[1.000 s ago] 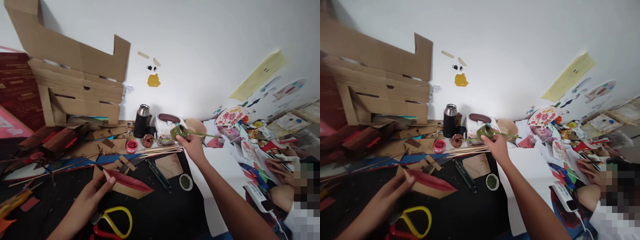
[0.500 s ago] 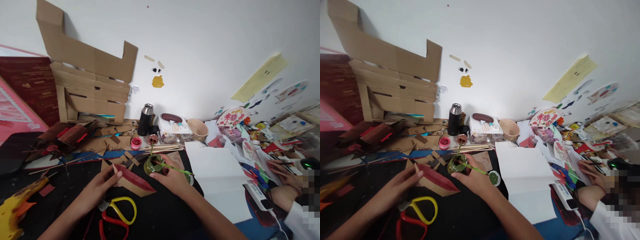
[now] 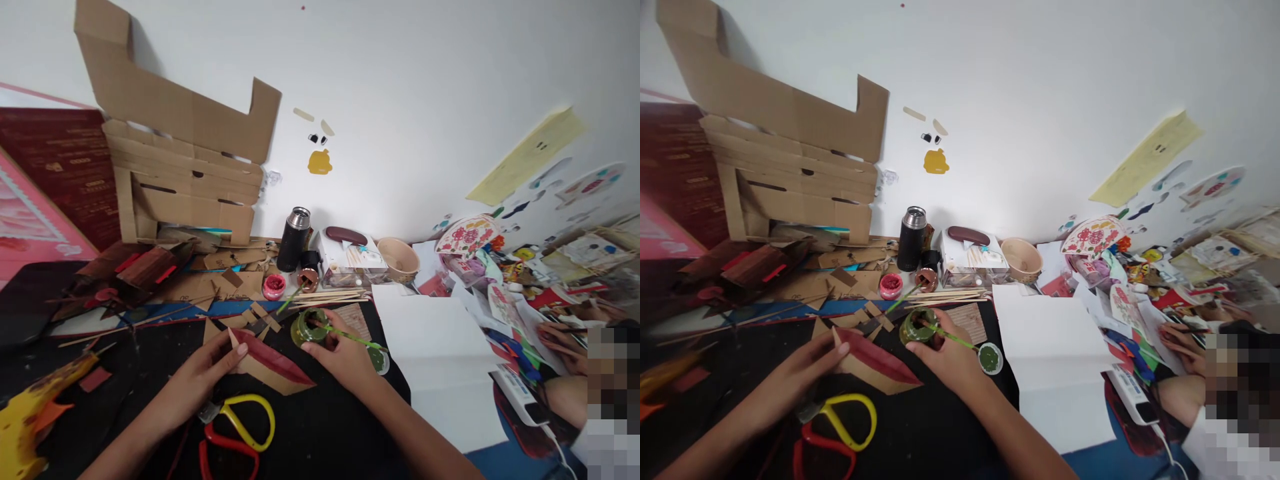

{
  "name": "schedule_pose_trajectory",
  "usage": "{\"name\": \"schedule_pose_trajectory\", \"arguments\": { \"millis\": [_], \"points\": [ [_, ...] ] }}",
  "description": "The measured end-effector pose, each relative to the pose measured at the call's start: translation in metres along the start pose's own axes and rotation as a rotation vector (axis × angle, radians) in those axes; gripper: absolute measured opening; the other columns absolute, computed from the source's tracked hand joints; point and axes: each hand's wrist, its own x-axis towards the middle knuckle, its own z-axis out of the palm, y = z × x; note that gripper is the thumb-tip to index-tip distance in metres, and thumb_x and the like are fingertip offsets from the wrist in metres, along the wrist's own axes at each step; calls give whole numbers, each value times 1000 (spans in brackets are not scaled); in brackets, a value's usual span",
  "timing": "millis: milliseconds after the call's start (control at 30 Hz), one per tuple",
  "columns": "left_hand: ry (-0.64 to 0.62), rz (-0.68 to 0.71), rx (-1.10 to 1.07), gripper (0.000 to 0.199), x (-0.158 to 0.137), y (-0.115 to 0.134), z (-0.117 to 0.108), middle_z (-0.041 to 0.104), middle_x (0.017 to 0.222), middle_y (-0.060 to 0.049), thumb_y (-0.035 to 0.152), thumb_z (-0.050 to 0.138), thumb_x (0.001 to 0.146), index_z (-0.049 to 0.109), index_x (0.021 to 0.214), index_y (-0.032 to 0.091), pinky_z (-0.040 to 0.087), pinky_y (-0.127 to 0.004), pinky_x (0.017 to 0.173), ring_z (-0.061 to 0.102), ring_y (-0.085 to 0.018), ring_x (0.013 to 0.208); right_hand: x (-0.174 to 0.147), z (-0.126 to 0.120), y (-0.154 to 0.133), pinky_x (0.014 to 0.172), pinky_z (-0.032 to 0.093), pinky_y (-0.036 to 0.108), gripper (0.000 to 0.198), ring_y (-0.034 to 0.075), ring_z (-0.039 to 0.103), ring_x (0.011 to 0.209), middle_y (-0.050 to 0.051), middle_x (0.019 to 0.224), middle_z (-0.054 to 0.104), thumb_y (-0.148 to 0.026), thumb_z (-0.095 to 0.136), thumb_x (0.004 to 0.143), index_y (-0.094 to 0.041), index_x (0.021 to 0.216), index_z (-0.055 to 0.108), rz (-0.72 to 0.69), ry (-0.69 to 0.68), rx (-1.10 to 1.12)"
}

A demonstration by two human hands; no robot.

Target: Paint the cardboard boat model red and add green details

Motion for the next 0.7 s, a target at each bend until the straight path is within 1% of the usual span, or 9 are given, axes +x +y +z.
{"name": "schedule_pose_trajectory", "arguments": {
  "millis": [67, 133, 167, 233, 333, 500, 567, 633, 700],
  "points": [
    [5, -5, 2, 62, 0, 0, 0, 86, 119, -11, 77, 83, 78, 86, 109, 24, 66, -44, 96, 80, -37, 110, 1, -4, 6, 70, 58, 39, 70, 28, 73, 72, 0, 77, 76, -49, 85, 85, -31, 150, 68, 29, 5, -11],
    [2, -10, 0, 61, 1, 0, -1, 86, 119, -10, 77, 83, 77, 86, 109, 24, 65, -44, 97, 79, -38, 112, -2, -6, 11, 67, 57, 39, 65, 28, 72, 69, -2, 72, 73, -49, 84, 86, -32, 147, 70, 23, 0, -5],
    [-4, -13, -3, 61, 1, -1, -1, 86, 120, -10, 76, 84, 77, 86, 109, 24, 65, -45, 98, 79, -38, 113, -4, -6, 12, 70, 58, 40, 63, 29, 74, 73, -1, 77, 76, -48, 84, 86, -32, 145, 71, 7, -7, -1],
    [-18, -19, -10, 62, 1, -2, -3, 85, 123, -11, 75, 84, 78, 86, 112, 23, 65, -45, 99, 79, -37, 114, -8, -4, 12, 84, 61, 42, 62, 32, 78, 92, 3, 99, 83, -45, 88, 83, -33, 142, 72, -41, -30, 0],
    [0, -20, -39, 62, 1, -3, -5, 84, 124, -11, 74, 84, 80, 85, 116, 22, 66, -44, 97, 79, -36, 113, -8, 3, 8, 97, 60, 43, 62, 34, 78, 111, 6, 123, 84, -41, 92, 81, -34, 140, 72, -84, -87, -34],
    [31, -38, -33, 71, -1, -2, -10, 86, 112, -11, 70, 87, 80, 80, 131, 21, 66, -45, 96, 81, -35, 105, 7, 15, 3, 95, 58, 43, 67, 36, 79, 113, 9, 122, 85, -43, 91, 85, -29, 146, 68, -77, -128, -109],
    [56, -30, -4, 80, -1, -2, -14, 85, 110, -10, 68, 88, 80, 74, 143, 22, 66, -44, 97, 81, -35, 107, 14, 17, 6, 89, 57, 40, 65, 34, 81, 105, 7, 114, 86, -44, 90, 87, -29, 146, 68, -87, -127, -119],
    [75, -14, 21, 90, 0, -4, -20, 85, 116, -11, 66, 89, 78, 65, 153, 23, 65, -43, 101, 79, -36, 116, 18, 18, 9, 84, 57, 37, 65, 32, 81, 98, 5, 107, 86, -46, 89, 88, -29, 147, 67, -105, -136, -132],
    [91, 20, 57, 94, 1, -8, -26, 83, 129, -12, 65, 90, 78, 60, 158, 25, 63, -43, 105, 75, -37, 126, 19, 18, 11, 84, 56, 37, 68, 32, 81, 99, 6, 107, 86, -46, 89, 90, -27, 151, 65, -128, -154, -153]
  ]
}}
